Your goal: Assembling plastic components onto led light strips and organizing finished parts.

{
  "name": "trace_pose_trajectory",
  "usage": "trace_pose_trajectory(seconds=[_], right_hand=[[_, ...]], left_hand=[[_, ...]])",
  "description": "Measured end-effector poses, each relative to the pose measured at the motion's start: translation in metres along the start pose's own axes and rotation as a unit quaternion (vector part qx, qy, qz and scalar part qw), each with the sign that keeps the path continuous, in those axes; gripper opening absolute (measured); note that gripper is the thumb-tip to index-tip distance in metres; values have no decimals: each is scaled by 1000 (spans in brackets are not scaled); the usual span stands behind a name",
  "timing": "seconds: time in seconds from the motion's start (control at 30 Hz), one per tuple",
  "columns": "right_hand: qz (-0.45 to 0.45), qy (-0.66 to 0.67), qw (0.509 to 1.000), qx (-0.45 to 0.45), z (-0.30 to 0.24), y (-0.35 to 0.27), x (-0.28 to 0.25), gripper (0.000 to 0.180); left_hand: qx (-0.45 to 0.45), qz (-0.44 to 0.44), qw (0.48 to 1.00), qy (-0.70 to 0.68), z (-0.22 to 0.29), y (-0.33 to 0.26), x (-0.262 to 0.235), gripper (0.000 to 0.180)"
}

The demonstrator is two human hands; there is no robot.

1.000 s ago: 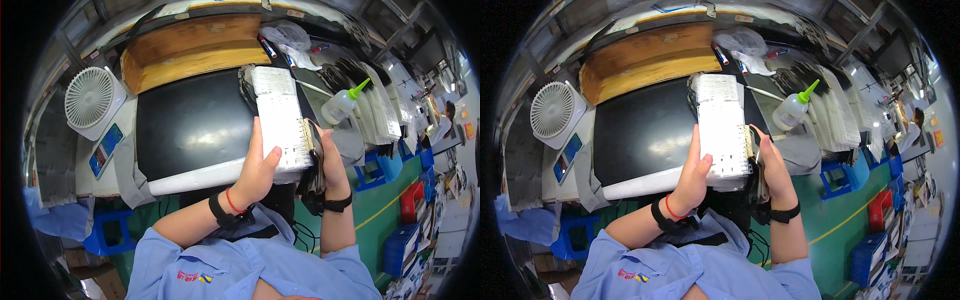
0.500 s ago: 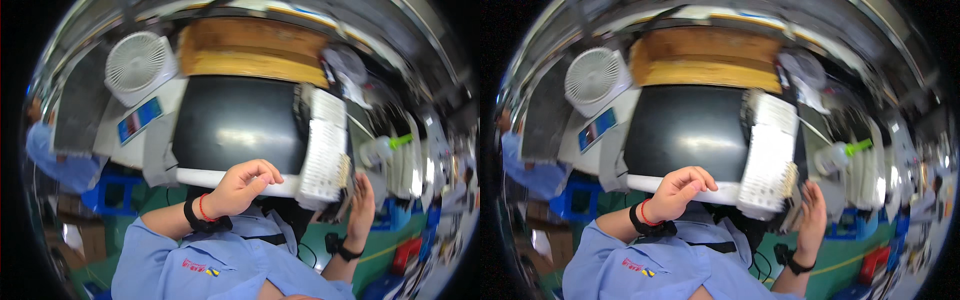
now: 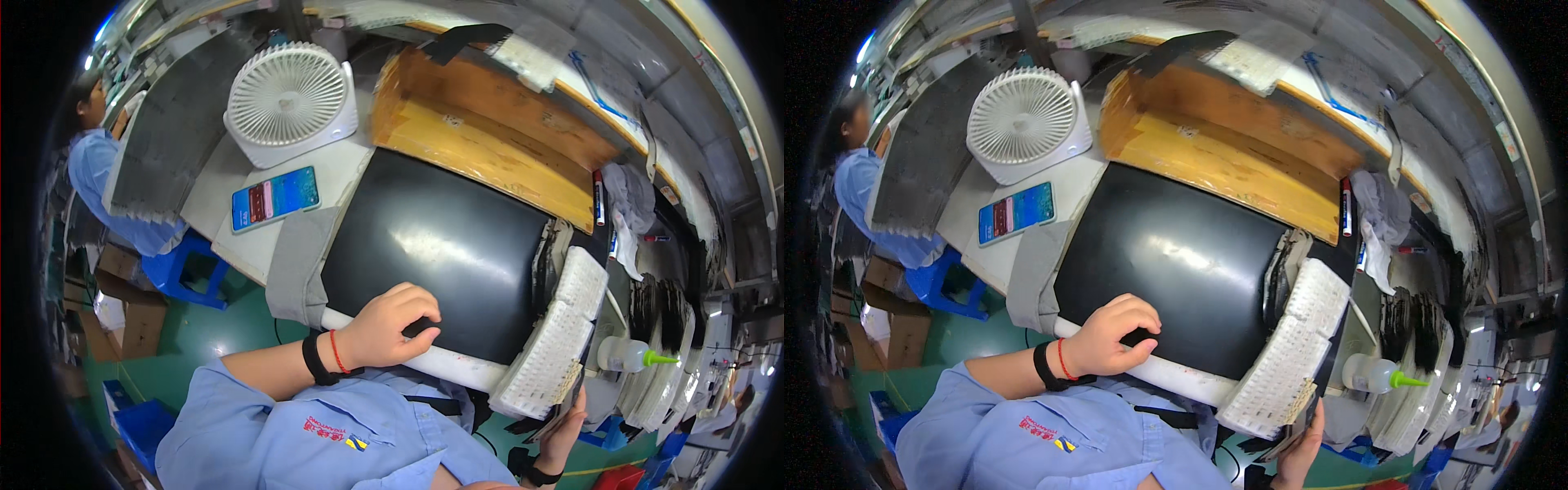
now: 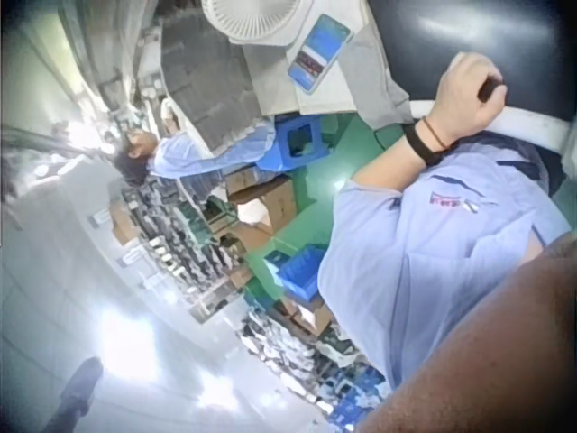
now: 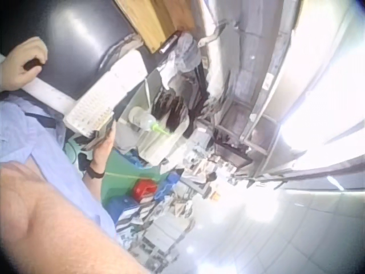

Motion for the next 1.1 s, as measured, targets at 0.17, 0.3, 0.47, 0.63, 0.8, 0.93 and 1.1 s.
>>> trace_pose_trajectory(seconds=[0.17, 0.3, 0.47, 0.63, 0.8, 0.93, 1.1], right_hand=[[15, -12, 999, 49, -4, 13, -3, 62], [29, -20, 997, 65, -4, 19, -9, 75], [153, -128, 980, 24, -37, -18, -22, 33], [276, -92, 954, 68, -74, -80, -28, 28], [198, -156, 958, 135, -69, -112, -44, 29], [133, -201, 964, 113, 0, -126, -72, 31], [-69, -383, 910, 143, 96, -196, -150, 37]], left_hand=[[-30, -3, 998, 48, 0, 13, -8, 19], [-27, -7, 998, 58, -4, 20, -2, 21], [-16, -48, 997, 61, 6, 26, 10, 21], [-15, -95, 992, 83, 16, 23, 26, 25], [-13, -107, 986, 125, 25, 26, 37, 29], [-50, -59, 982, 174, 17, 30, 45, 29], [-134, 79, 955, 251, 24, 4, 34, 34]])
Point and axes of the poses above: each hand's wrist, its own y-axis towards the middle knuckle, its own x-axis out of the palm, z = x × y, the point moved 5 cm from there along y, towards the middle knuckle, and after that the axes turned 10 degrees about x, right-handed, at the moved point
